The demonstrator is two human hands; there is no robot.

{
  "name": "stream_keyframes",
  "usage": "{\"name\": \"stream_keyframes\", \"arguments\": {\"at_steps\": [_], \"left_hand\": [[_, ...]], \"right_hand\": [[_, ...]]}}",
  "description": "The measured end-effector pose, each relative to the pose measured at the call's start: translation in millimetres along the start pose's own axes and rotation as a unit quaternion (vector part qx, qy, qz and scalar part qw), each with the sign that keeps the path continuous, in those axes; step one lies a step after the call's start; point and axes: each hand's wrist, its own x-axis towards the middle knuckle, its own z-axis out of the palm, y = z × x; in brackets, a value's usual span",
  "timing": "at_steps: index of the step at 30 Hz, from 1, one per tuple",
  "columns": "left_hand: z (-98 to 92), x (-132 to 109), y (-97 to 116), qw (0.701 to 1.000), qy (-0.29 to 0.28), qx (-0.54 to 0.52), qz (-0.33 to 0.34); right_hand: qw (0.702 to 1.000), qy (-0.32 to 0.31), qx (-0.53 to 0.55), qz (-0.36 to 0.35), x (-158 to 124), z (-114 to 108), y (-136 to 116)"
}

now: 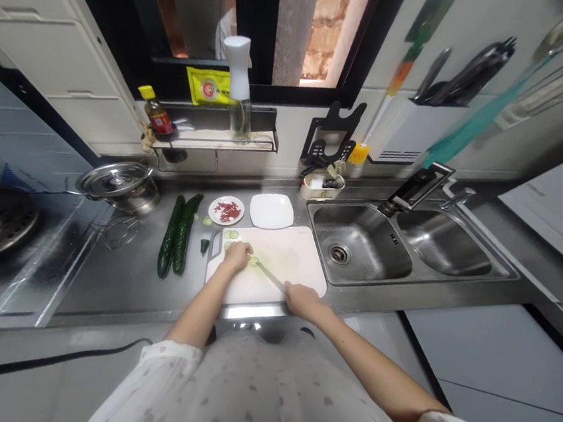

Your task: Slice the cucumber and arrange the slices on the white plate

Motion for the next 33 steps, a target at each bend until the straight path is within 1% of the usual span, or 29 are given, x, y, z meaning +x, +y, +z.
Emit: {"name": "stream_keyframes", "arguments": {"at_steps": [6, 14, 21, 27, 33], "left_hand": [[1.8, 1.1, -0.1, 1.000, 0.001, 0.007, -0.001], [3.1, 2.6, -1.5, 1.000, -0.004, 0.005, -0.006], [2.7, 2.0, -1.7, 1.000, -0.004, 0.003, -0.004], [-0.1, 0.4, -0.2, 1.000, -0.006, 0.005, -0.007], [-0.5, -0.3, 0.6, 1.000, -0.003, -0.004, -0.005]], "right_hand": [[1.000, 0.001, 0.008, -0.003, 3.9, -5.1, -4.5], [0.999, 0.037, 0.007, -0.024, 10.5, -6.6, -7.8], [0.999, 0.034, 0.007, -0.025, 9.7, -7.1, -7.8], [1.000, 0.006, 0.004, -0.003, 2.4, -2.7, -3.8], [1.000, 0.000, 0.002, 0.000, 0.7, -3.3, -1.8]]}}
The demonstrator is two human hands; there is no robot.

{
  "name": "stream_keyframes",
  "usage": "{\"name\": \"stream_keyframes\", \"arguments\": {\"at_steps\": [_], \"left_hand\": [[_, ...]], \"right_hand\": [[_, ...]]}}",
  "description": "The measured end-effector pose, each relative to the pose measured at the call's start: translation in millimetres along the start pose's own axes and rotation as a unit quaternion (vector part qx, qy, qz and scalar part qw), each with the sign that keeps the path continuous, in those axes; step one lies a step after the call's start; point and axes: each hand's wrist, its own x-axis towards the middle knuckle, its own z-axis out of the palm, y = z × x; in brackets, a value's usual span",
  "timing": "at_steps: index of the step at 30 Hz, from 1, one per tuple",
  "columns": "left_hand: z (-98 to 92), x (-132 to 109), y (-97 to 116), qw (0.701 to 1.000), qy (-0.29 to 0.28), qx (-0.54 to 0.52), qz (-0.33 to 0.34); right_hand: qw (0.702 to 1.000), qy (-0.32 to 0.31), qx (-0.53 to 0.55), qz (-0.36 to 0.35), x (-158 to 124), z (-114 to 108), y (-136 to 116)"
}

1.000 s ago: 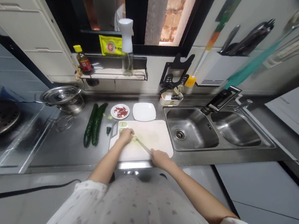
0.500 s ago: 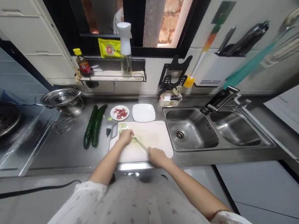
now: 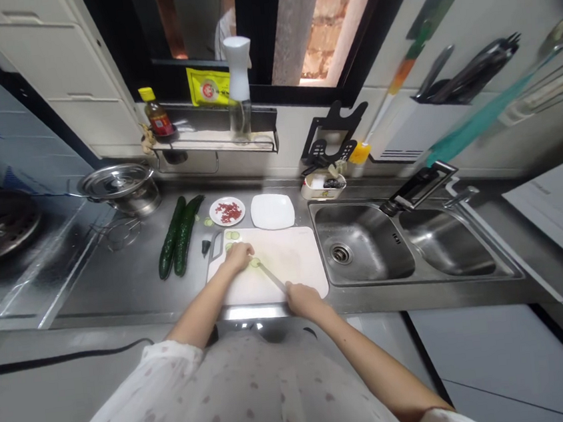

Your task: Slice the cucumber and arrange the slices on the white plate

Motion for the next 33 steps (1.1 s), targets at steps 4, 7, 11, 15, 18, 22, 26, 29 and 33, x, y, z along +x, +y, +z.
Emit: {"name": "stream_keyframes", "arguments": {"at_steps": [4, 7, 11, 15, 18, 22, 26, 29, 33], "left_hand": [[1.8, 1.6, -1.6, 1.000, 0.001, -0.005, 0.000], [2.4, 2.3, -2.5, 1.000, 0.000, -0.004, 0.001], [1.5, 1.2, -1.5, 1.000, 0.004, -0.003, 0.002], [-0.4, -0.3, 0.4, 1.000, 0.002, -0.002, 0.003], [-1.8, -1.1, 1.0, 1.000, -0.004, 0.000, 0.001], [-2.9, -1.9, 1.3, 1.000, -0.003, 0.006, 0.005], [-2.6, -1.2, 1.4, 1.000, -0.006, 0.009, 0.006], [-1.5, 0.3, 1.0, 1.000, -0.009, 0.011, 0.008], [0.7, 1.9, 0.3, 1.000, -0.010, 0.013, 0.003]], "right_hand": [[1.000, 0.010, 0.010, -0.007, 4.0, -3.2, -4.2], [1.000, 0.020, 0.011, -0.014, 7.0, -5.3, -7.5], [1.000, 0.021, 0.005, -0.015, 10.2, -6.5, -7.4], [0.999, 0.028, -0.024, -0.024, 14.4, -7.3, -2.4], [0.998, 0.033, -0.043, -0.033, 18.1, -8.5, 1.3], [0.996, 0.046, -0.065, -0.044, 20.7, -10.7, 3.0], [0.995, 0.049, -0.076, -0.044, 20.7, -14.5, 3.0], [0.996, 0.038, -0.064, -0.046, 20.5, -16.8, 5.0], [0.999, 0.023, -0.027, -0.039, 20.1, -13.9, 8.8]]}}
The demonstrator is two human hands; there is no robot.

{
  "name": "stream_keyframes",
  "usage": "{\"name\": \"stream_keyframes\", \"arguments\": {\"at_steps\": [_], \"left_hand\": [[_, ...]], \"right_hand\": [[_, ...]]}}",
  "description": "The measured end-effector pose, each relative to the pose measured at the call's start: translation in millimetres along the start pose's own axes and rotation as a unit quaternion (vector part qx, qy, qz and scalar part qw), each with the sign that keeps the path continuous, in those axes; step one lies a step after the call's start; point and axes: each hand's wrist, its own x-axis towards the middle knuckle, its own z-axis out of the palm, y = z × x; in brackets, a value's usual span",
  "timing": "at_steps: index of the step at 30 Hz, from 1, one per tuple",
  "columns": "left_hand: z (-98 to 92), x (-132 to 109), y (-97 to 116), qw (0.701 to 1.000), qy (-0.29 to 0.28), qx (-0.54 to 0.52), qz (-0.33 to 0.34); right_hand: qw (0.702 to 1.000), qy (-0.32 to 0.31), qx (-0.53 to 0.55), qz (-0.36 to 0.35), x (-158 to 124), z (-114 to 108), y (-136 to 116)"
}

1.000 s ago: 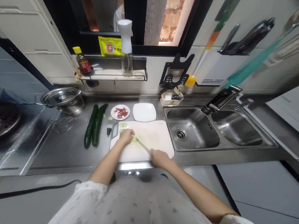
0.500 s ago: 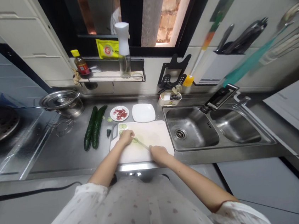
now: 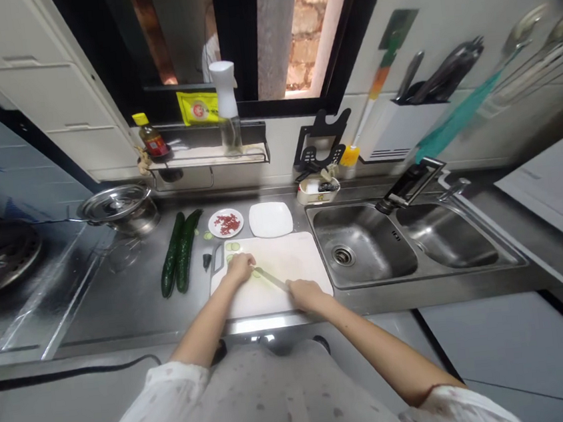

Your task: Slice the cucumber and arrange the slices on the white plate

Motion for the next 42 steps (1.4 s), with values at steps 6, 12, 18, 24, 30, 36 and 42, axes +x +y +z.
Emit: {"name": "stream_keyframes", "arguments": {"at_steps": [6, 12, 18, 24, 30, 36, 42], "left_hand": [[2.0, 2.1, -0.9, 1.000, -0.005, -0.005, -0.007], [1.6, 2.5, -0.9, 1.000, -0.006, -0.007, -0.006], [-1.3, -1.9, 2.3, 1.000, 0.002, -0.009, -0.009], [-5.0, -9.1, 10.0, 1.000, 0.012, 0.015, -0.010], [0.7, -29.2, 24.5, 0.996, 0.052, 0.070, -0.005], [8.0, -45.8, 33.9, 0.992, 0.090, 0.083, -0.007], [8.5, -42.5, 34.0, 0.994, 0.084, 0.066, -0.022]], "right_hand": [[1.000, 0.017, 0.016, 0.006, -6.7, 9.2, 1.2], [1.000, 0.004, 0.021, 0.011, -18.7, 8.7, 5.1], [0.997, 0.028, 0.075, 0.015, -20.9, 17.6, 15.5], [0.971, 0.117, 0.203, 0.043, -17.5, 24.9, 24.5], [0.950, 0.168, 0.255, 0.072, -15.2, 27.0, 22.3], [0.940, 0.192, 0.269, 0.082, -12.3, 33.0, 21.8], [0.947, 0.178, 0.256, 0.084, -9.0, 31.6, 20.1]]}}
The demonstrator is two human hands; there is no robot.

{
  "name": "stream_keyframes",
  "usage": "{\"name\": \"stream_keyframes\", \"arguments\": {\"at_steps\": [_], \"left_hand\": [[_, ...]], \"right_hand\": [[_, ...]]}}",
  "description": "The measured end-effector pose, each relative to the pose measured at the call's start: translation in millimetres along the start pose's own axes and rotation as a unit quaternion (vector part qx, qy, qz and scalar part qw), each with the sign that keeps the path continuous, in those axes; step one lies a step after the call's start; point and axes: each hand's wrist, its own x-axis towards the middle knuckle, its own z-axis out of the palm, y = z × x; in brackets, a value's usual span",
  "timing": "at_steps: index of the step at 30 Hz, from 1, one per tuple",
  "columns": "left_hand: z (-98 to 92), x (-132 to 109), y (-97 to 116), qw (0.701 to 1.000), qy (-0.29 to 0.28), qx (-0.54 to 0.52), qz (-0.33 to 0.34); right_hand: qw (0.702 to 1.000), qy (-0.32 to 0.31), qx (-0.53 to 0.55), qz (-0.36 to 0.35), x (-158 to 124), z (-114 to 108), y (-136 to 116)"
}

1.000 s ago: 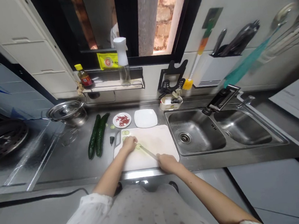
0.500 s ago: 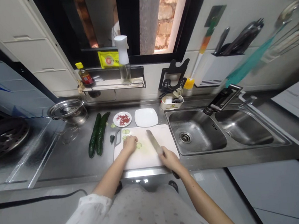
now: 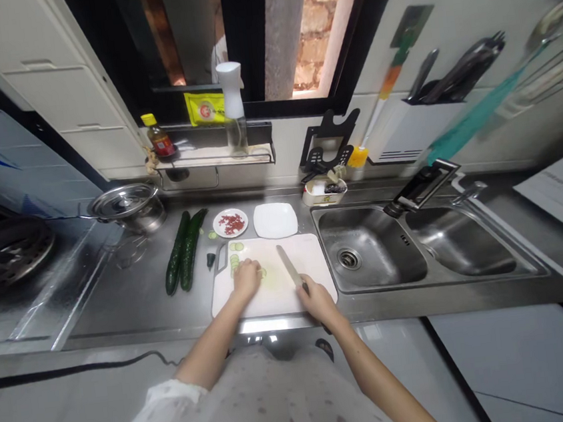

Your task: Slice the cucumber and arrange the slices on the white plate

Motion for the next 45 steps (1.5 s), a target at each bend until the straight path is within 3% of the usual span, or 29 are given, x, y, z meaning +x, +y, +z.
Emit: {"name": "stream_keyframes", "arguments": {"at_steps": [12, 17, 23, 27, 37, 40, 45], "left_hand": [[-0.2, -7.2, -0.8, 0.990, 0.008, -0.125, -0.059], [1.1, -18.6, -22.2, 0.976, 0.016, -0.177, -0.128], [-0.8, -24.6, -55.8, 0.968, 0.056, -0.168, -0.176], [-3.2, -26.5, -64.3, 0.967, 0.062, -0.141, -0.201], [-1.9, -27.2, -62.6, 0.977, 0.089, -0.091, -0.170], [-4.5, -19.3, -62.0, 0.977, 0.113, -0.105, -0.150], [-17.8, 6.1, -56.9, 0.980, 0.105, -0.093, -0.142]], "right_hand": [[0.999, -0.029, -0.032, -0.003, 1.6, -0.5, -2.9], [0.999, -0.030, -0.028, -0.007, 1.3, -1.0, -2.7], [0.999, -0.035, -0.041, -0.008, 3.1, -1.5, -5.0], [0.998, -0.040, -0.055, 0.002, 3.0, -2.6, -6.9], [0.990, -0.080, -0.108, 0.039, 2.3, -3.0, -14.9], [0.990, -0.087, -0.106, 0.045, 2.7, -3.0, -17.1], [0.991, -0.080, -0.099, 0.046, 1.5, -2.1, -16.7]]}}
